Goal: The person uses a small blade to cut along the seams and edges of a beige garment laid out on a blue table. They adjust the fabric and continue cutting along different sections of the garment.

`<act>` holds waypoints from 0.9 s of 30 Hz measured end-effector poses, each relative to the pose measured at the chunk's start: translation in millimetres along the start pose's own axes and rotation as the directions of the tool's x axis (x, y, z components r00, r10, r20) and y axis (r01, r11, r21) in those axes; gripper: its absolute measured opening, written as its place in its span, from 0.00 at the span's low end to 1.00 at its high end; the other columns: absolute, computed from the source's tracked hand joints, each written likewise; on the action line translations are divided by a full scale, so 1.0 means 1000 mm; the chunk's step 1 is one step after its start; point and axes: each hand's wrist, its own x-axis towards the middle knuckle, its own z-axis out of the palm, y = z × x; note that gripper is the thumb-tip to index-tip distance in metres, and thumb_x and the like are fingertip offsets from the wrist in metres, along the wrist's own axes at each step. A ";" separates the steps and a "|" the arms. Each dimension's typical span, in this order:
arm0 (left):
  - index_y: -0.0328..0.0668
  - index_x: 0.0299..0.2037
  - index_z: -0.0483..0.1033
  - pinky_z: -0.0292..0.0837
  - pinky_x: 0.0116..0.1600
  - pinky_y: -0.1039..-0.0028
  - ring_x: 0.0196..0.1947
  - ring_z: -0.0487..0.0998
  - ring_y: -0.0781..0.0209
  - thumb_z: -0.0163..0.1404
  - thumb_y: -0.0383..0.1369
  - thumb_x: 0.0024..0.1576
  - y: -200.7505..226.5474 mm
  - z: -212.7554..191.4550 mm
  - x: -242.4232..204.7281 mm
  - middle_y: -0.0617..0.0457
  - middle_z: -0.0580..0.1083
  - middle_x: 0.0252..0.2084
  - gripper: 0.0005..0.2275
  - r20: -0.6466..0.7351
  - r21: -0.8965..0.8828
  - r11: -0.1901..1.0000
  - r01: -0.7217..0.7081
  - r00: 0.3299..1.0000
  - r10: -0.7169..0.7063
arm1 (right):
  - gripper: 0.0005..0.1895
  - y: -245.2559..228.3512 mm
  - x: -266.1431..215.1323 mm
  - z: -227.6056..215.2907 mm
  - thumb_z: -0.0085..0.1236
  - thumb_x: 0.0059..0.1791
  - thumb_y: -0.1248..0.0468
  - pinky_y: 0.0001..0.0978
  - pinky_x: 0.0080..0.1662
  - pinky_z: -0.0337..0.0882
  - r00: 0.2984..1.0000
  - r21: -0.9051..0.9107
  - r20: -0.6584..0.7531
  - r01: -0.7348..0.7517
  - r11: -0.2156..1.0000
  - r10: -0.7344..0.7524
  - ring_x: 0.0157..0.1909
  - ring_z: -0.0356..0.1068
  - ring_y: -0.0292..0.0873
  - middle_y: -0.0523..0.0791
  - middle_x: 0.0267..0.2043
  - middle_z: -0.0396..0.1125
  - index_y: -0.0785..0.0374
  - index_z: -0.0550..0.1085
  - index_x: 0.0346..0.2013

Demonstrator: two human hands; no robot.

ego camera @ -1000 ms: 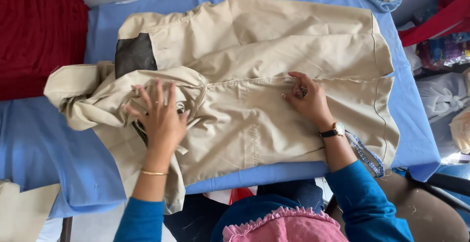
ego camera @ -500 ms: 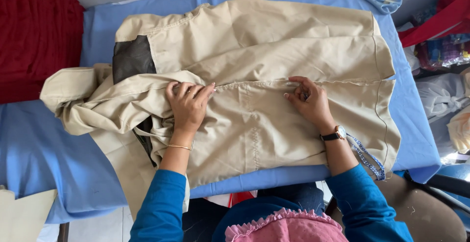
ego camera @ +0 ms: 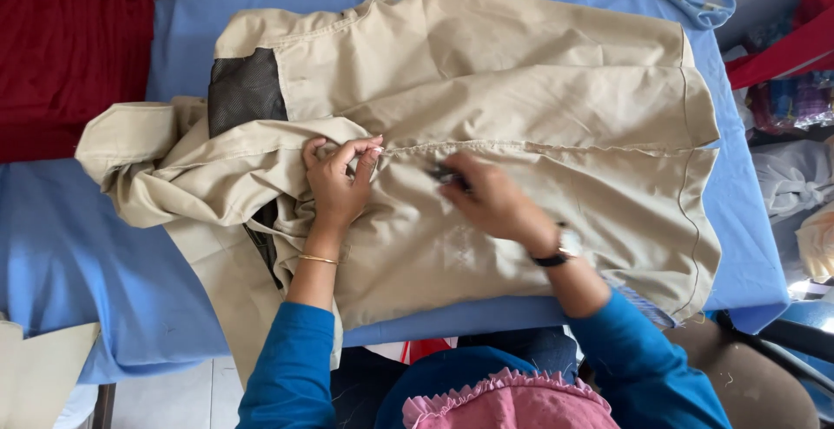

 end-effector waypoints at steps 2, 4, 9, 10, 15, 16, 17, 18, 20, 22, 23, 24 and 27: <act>0.59 0.39 0.79 0.51 0.67 0.67 0.43 0.83 0.69 0.55 0.44 0.64 0.005 -0.005 0.002 0.70 0.83 0.42 0.06 0.008 -0.018 1.000 0.023 1.000 -0.023 | 0.16 -0.006 0.021 0.038 0.52 0.52 0.62 0.59 0.41 0.72 0.994 0.121 -0.004 0.112 0.986 -0.112 0.41 0.74 0.68 0.60 0.35 0.72 0.62 0.67 0.53; 0.59 0.38 0.79 0.53 0.66 0.67 0.42 0.83 0.68 0.55 0.43 0.63 0.012 -0.007 0.005 0.70 0.83 0.42 0.06 0.005 0.004 1.000 0.031 1.000 -0.031 | 0.16 0.008 0.037 0.064 0.55 0.51 0.56 0.56 0.38 0.73 0.985 -0.042 -0.076 0.150 0.988 -0.153 0.37 0.75 0.64 0.55 0.32 0.72 0.58 0.67 0.50; 0.60 0.37 0.79 0.54 0.66 0.67 0.41 0.83 0.69 0.55 0.44 0.63 0.016 -0.012 0.008 0.72 0.83 0.41 0.06 0.036 0.030 0.998 0.055 0.998 -0.056 | 0.14 0.029 0.056 0.091 0.56 0.49 0.51 0.51 0.35 0.75 0.951 -0.327 -0.124 0.231 0.916 -0.284 0.33 0.76 0.58 0.46 0.31 0.71 0.51 0.68 0.44; 0.60 0.37 0.79 0.54 0.66 0.67 0.40 0.83 0.69 0.55 0.44 0.63 0.017 -0.011 0.009 0.71 0.83 0.40 0.06 0.041 0.022 0.997 0.068 0.997 -0.069 | 0.16 0.030 0.056 0.090 0.57 0.48 0.49 0.50 0.36 0.75 0.949 -0.313 -0.140 0.230 0.922 -0.284 0.34 0.76 0.56 0.44 0.31 0.72 0.51 0.68 0.44; 0.59 0.36 0.80 0.53 0.67 0.66 0.38 0.84 0.65 0.55 0.43 0.63 0.023 -0.012 0.012 0.69 0.83 0.38 0.06 0.067 0.004 0.994 0.113 0.991 -0.113 | 0.19 0.025 0.056 0.084 0.56 0.48 0.41 0.48 0.34 0.74 0.948 -0.266 -0.209 0.182 0.947 -0.241 0.31 0.76 0.54 0.43 0.25 0.71 0.48 0.69 0.42; 0.59 0.37 0.80 0.54 0.68 0.65 0.38 0.84 0.63 0.55 0.44 0.63 0.023 -0.012 0.013 0.68 0.83 0.38 0.06 0.073 0.009 0.993 0.120 0.990 -0.120 | 0.17 0.025 0.056 0.082 0.54 0.50 0.43 0.49 0.33 0.74 0.944 -0.260 -0.198 0.210 0.943 -0.265 0.31 0.76 0.55 0.43 0.24 0.70 0.49 0.69 0.43; 0.59 0.37 0.80 0.54 0.68 0.65 0.38 0.84 0.62 0.55 0.44 0.63 0.024 -0.013 0.012 0.67 0.83 0.37 0.06 0.078 0.014 0.992 0.127 0.989 -0.128 | 0.15 0.024 0.056 0.080 0.52 0.52 0.46 0.49 0.33 0.74 0.939 -0.253 -0.187 0.239 0.938 -0.290 0.30 0.75 0.56 0.43 0.24 0.69 0.50 0.69 0.43; 0.59 0.37 0.80 0.54 0.68 0.65 0.38 0.84 0.62 0.55 0.44 0.63 0.022 -0.012 0.012 0.67 0.83 0.37 0.06 0.079 0.018 0.992 0.127 0.989 -0.128 | 0.15 0.024 0.058 0.081 0.52 0.52 0.46 0.49 0.33 0.74 0.938 -0.249 -0.188 0.241 0.938 -0.290 0.30 0.75 0.56 0.43 0.24 0.69 0.50 0.69 0.43; 0.63 0.36 0.80 0.52 0.68 0.67 0.40 0.84 0.68 0.54 0.46 0.63 0.021 -0.010 0.011 0.72 0.83 0.38 0.06 0.087 -0.008 0.989 0.148 0.985 -0.147 | 0.15 0.023 0.059 0.081 0.50 0.54 0.47 0.51 0.32 0.74 0.932 -0.316 -0.174 0.255 0.914 -0.319 0.30 0.76 0.56 0.46 0.25 0.70 0.53 0.68 0.43; 0.63 0.36 0.80 0.52 0.68 0.67 0.40 0.83 0.68 0.55 0.46 0.62 0.021 -0.011 0.011 0.73 0.83 0.38 0.06 0.095 -0.009 0.988 0.155 0.984 -0.154 | 0.15 0.027 0.061 0.086 0.48 0.55 0.47 0.50 0.32 0.75 0.928 -0.339 -0.172 0.259 0.904 -0.331 0.29 0.76 0.55 0.45 0.26 0.70 0.53 0.68 0.44; 0.63 0.36 0.80 0.52 0.69 0.67 0.39 0.83 0.68 0.55 0.46 0.62 0.021 -0.011 0.010 0.73 0.83 0.38 0.06 0.101 -0.013 0.987 0.162 0.982 -0.160 | 0.15 0.030 0.062 0.088 0.46 0.55 0.46 0.50 0.32 0.75 0.924 -0.365 -0.170 0.264 0.893 -0.343 0.29 0.76 0.54 0.44 0.26 0.71 0.53 0.67 0.46; 0.63 0.36 0.80 0.52 0.69 0.67 0.39 0.83 0.68 0.55 0.46 0.62 0.021 -0.010 0.010 0.73 0.83 0.38 0.06 0.103 -0.014 0.987 0.161 0.982 -0.159 | 0.15 0.028 0.062 0.089 0.46 0.55 0.46 0.50 0.32 0.75 0.925 -0.365 -0.171 0.262 0.893 -0.341 0.29 0.76 0.54 0.44 0.26 0.71 0.53 0.67 0.46; 0.62 0.36 0.80 0.50 0.69 0.66 0.41 0.83 0.67 0.55 0.46 0.62 0.021 -0.009 0.010 0.72 0.83 0.39 0.06 0.112 -0.018 0.988 0.154 0.982 -0.151 | 0.15 0.027 0.062 0.092 0.44 0.57 0.47 0.49 0.32 0.75 0.915 -0.414 -0.175 0.267 0.870 -0.364 0.29 0.76 0.53 0.44 0.27 0.71 0.53 0.68 0.47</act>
